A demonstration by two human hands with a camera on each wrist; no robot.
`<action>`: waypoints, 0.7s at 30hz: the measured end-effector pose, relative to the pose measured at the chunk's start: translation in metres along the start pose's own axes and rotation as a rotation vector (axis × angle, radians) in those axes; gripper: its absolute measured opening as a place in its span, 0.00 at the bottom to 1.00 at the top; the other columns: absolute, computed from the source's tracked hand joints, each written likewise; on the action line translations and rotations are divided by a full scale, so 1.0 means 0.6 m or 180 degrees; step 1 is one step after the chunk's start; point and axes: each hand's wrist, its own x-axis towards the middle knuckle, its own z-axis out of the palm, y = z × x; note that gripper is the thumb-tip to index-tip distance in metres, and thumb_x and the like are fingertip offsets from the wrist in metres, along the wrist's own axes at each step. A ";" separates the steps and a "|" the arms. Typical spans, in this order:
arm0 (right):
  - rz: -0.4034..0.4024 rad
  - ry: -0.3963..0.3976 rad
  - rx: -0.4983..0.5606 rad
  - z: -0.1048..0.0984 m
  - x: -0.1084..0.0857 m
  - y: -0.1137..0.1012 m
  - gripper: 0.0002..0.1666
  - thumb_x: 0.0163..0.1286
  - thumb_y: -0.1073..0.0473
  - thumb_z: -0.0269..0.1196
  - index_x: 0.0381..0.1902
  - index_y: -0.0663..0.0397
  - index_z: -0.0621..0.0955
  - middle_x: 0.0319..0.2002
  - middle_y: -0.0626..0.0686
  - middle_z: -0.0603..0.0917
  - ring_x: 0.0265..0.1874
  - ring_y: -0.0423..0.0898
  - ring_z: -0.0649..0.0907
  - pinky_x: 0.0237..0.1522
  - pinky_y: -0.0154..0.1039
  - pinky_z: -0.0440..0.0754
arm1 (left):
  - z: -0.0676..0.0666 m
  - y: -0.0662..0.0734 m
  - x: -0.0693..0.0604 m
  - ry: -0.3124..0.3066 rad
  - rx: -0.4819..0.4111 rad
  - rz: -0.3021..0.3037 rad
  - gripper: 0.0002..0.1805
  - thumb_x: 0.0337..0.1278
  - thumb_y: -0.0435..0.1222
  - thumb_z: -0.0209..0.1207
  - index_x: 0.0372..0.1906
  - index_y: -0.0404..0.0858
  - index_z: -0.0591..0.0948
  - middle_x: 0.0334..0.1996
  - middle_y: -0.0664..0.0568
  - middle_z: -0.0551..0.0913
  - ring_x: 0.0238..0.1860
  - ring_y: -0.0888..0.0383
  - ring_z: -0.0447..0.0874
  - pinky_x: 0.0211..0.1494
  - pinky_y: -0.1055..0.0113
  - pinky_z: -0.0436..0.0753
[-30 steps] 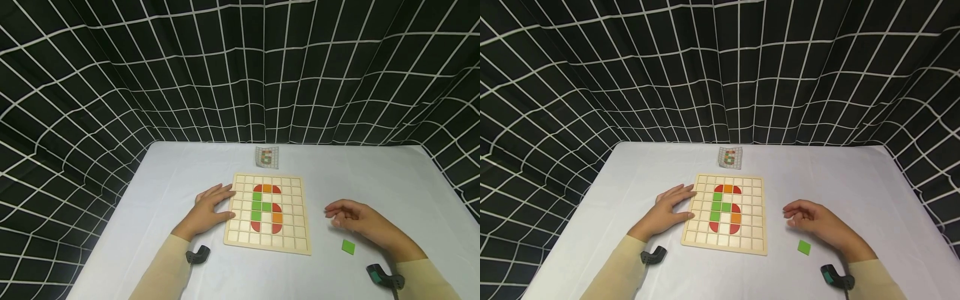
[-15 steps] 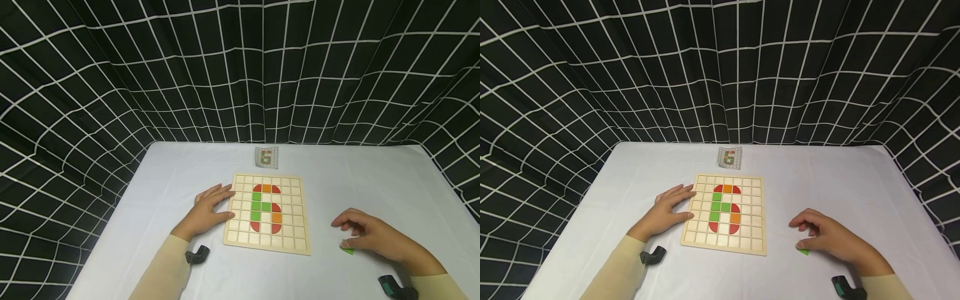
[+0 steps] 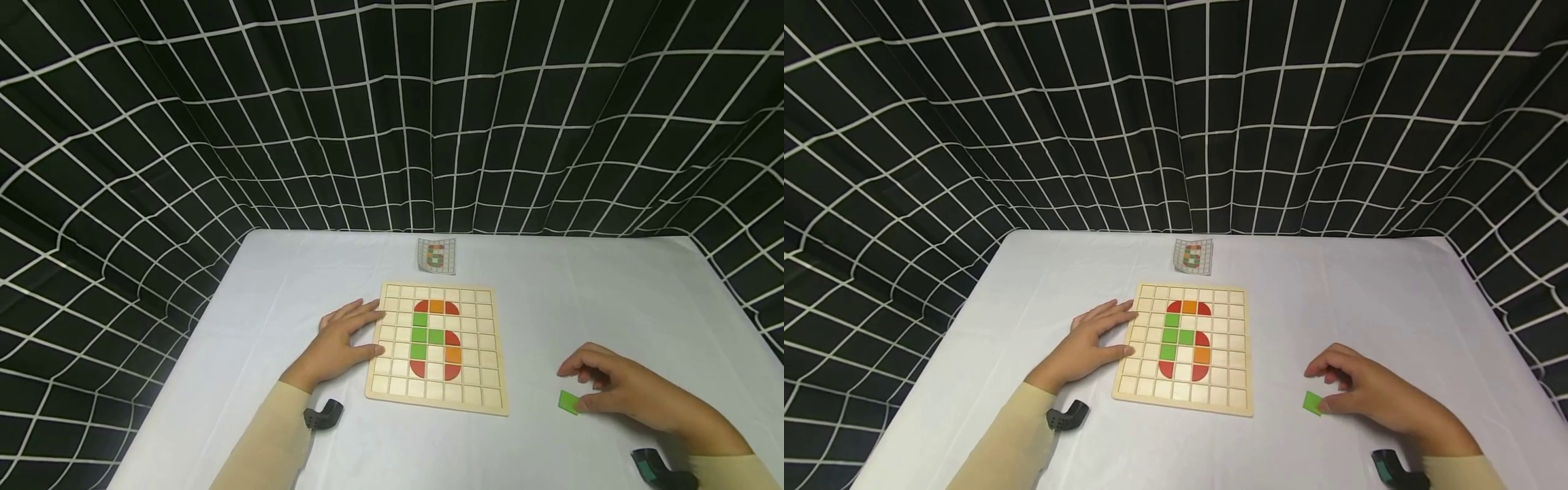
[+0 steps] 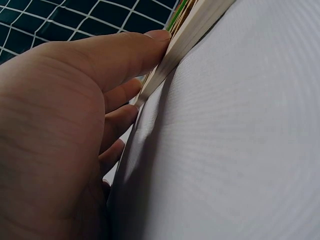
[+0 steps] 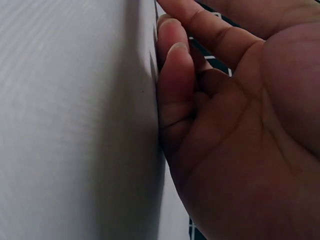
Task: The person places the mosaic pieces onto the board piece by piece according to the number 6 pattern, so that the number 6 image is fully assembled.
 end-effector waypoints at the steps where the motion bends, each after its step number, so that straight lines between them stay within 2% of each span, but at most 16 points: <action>1: 0.0005 0.0022 -0.0006 0.000 0.000 -0.001 0.25 0.61 0.66 0.81 0.54 0.46 0.85 0.43 0.46 0.78 0.42 0.42 0.75 0.40 0.34 0.77 | 0.000 0.001 0.000 0.0000 0.0005 -0.0005 0.38 0.66 0.51 0.75 0.78 0.51 0.78 0.83 0.64 0.65 0.85 0.54 0.51 0.81 0.47 0.44; 7: -0.0050 0.0010 0.0026 0.006 0.001 -0.001 0.23 0.60 0.65 0.82 0.50 0.43 0.85 0.45 0.46 0.78 0.42 0.43 0.76 0.41 0.33 0.77 | 0.001 0.002 0.001 -0.0015 0.0018 -0.0056 0.38 0.66 0.51 0.75 0.79 0.52 0.78 0.83 0.65 0.65 0.85 0.56 0.49 0.81 0.49 0.43; 13: -0.0059 0.0014 0.0046 0.007 0.000 -0.001 0.19 0.62 0.63 0.82 0.46 0.40 0.86 0.44 0.45 0.80 0.42 0.43 0.77 0.43 0.30 0.76 | 0.003 0.002 0.002 0.0038 -0.0022 0.0012 0.38 0.65 0.50 0.76 0.78 0.50 0.79 0.83 0.61 0.66 0.85 0.52 0.51 0.81 0.46 0.44; 17: -0.0042 -0.0010 0.0045 0.005 0.001 -0.005 0.17 0.63 0.61 0.81 0.45 0.41 0.86 0.45 0.45 0.81 0.43 0.43 0.78 0.46 0.28 0.77 | 0.003 0.000 0.002 0.0010 -0.0008 -0.0011 0.37 0.66 0.51 0.75 0.78 0.51 0.78 0.83 0.63 0.66 0.85 0.54 0.50 0.81 0.47 0.43; 21: 0.0018 -0.0041 0.0071 0.005 0.003 -0.010 0.18 0.63 0.61 0.81 0.44 0.43 0.84 0.45 0.45 0.82 0.44 0.44 0.79 0.47 0.29 0.78 | 0.003 -0.001 0.002 -0.0020 -0.0004 -0.0043 0.37 0.67 0.51 0.75 0.79 0.52 0.78 0.83 0.64 0.65 0.85 0.56 0.49 0.81 0.48 0.43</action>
